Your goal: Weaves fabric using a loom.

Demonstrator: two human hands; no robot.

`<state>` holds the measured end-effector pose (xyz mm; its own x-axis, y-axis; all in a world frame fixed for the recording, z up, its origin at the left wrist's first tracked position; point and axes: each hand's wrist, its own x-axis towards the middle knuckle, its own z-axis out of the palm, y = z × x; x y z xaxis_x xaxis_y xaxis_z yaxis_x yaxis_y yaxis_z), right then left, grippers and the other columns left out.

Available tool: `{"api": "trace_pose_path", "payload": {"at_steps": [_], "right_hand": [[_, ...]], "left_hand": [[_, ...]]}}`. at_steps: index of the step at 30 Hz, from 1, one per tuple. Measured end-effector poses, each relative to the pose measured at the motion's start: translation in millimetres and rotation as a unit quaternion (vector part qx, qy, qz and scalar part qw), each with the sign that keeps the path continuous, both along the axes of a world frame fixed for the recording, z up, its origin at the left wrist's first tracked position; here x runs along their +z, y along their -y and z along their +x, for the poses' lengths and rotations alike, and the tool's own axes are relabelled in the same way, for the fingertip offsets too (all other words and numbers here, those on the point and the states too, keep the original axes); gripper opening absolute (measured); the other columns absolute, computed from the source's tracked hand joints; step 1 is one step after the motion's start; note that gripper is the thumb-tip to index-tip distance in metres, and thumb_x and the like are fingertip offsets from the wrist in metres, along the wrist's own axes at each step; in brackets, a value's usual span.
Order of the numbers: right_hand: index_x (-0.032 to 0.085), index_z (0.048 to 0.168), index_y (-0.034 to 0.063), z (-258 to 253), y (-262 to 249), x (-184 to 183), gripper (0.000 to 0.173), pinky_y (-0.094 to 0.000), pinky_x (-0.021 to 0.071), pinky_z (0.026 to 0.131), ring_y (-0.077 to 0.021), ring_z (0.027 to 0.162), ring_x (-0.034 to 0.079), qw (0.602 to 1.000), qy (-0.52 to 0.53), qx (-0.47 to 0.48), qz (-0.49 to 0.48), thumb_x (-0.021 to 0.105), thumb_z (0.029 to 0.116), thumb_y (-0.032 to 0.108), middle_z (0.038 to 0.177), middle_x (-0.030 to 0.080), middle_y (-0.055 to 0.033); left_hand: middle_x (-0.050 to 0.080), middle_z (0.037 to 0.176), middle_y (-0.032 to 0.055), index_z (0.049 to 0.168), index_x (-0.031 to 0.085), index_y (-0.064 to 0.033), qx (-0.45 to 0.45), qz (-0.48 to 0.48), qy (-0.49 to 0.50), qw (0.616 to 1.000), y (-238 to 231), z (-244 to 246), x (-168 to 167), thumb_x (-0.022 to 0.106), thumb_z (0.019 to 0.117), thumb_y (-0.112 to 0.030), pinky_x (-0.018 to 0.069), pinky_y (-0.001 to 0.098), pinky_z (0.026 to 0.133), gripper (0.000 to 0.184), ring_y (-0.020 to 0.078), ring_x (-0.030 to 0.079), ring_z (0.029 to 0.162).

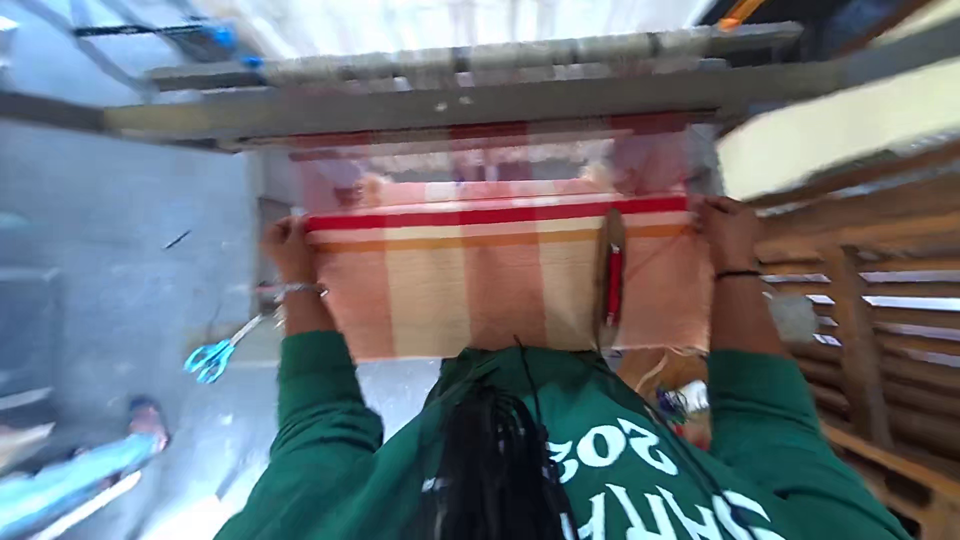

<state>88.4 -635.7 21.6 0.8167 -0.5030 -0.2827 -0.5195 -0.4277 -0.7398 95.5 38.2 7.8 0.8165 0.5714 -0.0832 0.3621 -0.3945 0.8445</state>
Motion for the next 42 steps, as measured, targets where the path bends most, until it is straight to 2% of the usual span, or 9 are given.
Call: {"api": "trace_pose_path", "payload": {"at_steps": [4,9,13,17,19,22,26,31,42], "right_hand": [[0.065,0.125,-0.0009,4,-4,-7,0.036,-0.0336,0.0566,0.081,-0.0133,0.086,0.064,1.0,0.026,0.007,0.011,0.062,0.1015,0.026,0.109,0.067,-0.0128],[0.064,0.121,-0.0011,6,-12,-5,0.032,-0.0279,0.0529,0.076,-0.0072,0.081,0.059,0.999,0.05,-0.008,0.015,0.063,0.1008,0.023,0.105,0.064,-0.0082],[0.052,0.142,-0.0052,1,-25,10,0.059,-0.0432,0.0454,0.107,-0.0357,0.127,0.055,0.988,0.078,0.039,-0.13,0.066,0.097,0.03,0.14,0.054,-0.0298],[0.049,0.141,-0.0068,-29,-70,34,0.069,-0.0572,0.0523,0.091,-0.0445,0.108,0.063,0.965,0.041,0.217,-0.141,0.065,0.0975,0.044,0.125,0.059,-0.0348],[0.045,0.147,-0.0016,-45,-99,36,0.086,-0.061,0.0535,0.087,-0.0433,0.105,0.064,0.958,-0.023,0.269,-0.092,0.072,0.0889,0.056,0.126,0.06,-0.031],[0.037,0.153,0.0014,-61,-132,20,0.098,-0.0612,0.053,0.087,-0.0428,0.108,0.063,0.94,-0.025,0.316,-0.126,0.079,0.0821,0.054,0.135,0.054,-0.0309],[0.048,0.15,0.0054,-66,-155,4,0.076,-0.0646,0.0506,0.093,-0.0477,0.114,0.059,0.895,0.031,0.409,-0.173,0.079,0.0841,0.028,0.129,0.057,-0.0301],[0.059,0.143,0.0132,-65,-184,-1,0.064,-0.0644,0.0507,0.088,-0.0464,0.11,0.061,0.842,0.085,0.496,-0.193,0.078,0.0834,0.021,0.124,0.063,-0.0235],[0.057,0.141,0.0118,-45,-186,15,0.078,-0.0683,0.0469,0.088,-0.0463,0.111,0.06,0.824,-0.035,0.521,-0.219,0.085,0.0797,0.05,0.124,0.062,-0.023]], "left_hand": [[0.067,0.121,0.0249,0.126,0.062,0.0094,0.013,0.01,-0.006,1.0,-12,-1,-4,0.057,0.104,-0.02,0.0511,0.0428,0.103,0.036,0.0277,0.066,0.112],[0.069,0.117,0.0229,0.122,0.066,0.006,0.01,0.018,-0.008,1.0,-20,0,-11,0.058,0.1038,-0.025,0.0513,0.0474,0.102,0.037,0.0292,0.067,0.111],[0.07,0.115,0.0211,0.122,0.067,0.0035,0.016,0.03,-0.013,0.999,-21,-2,-15,0.058,0.1041,-0.028,0.0515,0.0491,0.101,0.037,0.0293,0.067,0.109],[0.071,0.11,0.0192,0.118,0.068,0.0028,0.025,0.032,0.004,0.999,-22,-4,-20,0.061,0.1027,-0.029,0.0526,0.0475,0.098,0.036,0.0268,0.068,0.104],[0.071,0.109,0.0187,0.117,0.068,0.0026,0.027,0.027,0.005,0.999,-22,-4,-22,0.061,0.1026,-0.03,0.0527,0.047,0.097,0.036,0.0258,0.068,0.103],[0.071,0.106,0.0177,0.115,0.068,0.0024,0.031,0.027,0.013,0.999,-23,-4,-27,0.061,0.1024,-0.029,0.053,0.046,0.095,0.035,0.0249,0.068,0.101],[0.07,0.109,0.019,0.118,0.067,0.003,0.035,0.013,0.004,0.999,-25,-1,-26,0.059,0.1036,-0.028,0.0522,0.047,0.097,0.035,0.0263,0.068,0.103],[0.07,0.108,0.0188,0.118,0.066,0.0044,0.038,-0.007,0.014,0.999,-27,2,-24,0.057,0.1044,-0.026,0.0528,0.0423,0.094,0.035,0.0238,0.067,0.1],[0.069,0.105,0.0177,0.115,0.067,0.0043,0.059,-0.018,0.019,0.998,-28,-3,-27,0.062,0.1021,-0.035,0.0534,0.0418,0.092,0.042,0.0226,0.067,0.097]]}}
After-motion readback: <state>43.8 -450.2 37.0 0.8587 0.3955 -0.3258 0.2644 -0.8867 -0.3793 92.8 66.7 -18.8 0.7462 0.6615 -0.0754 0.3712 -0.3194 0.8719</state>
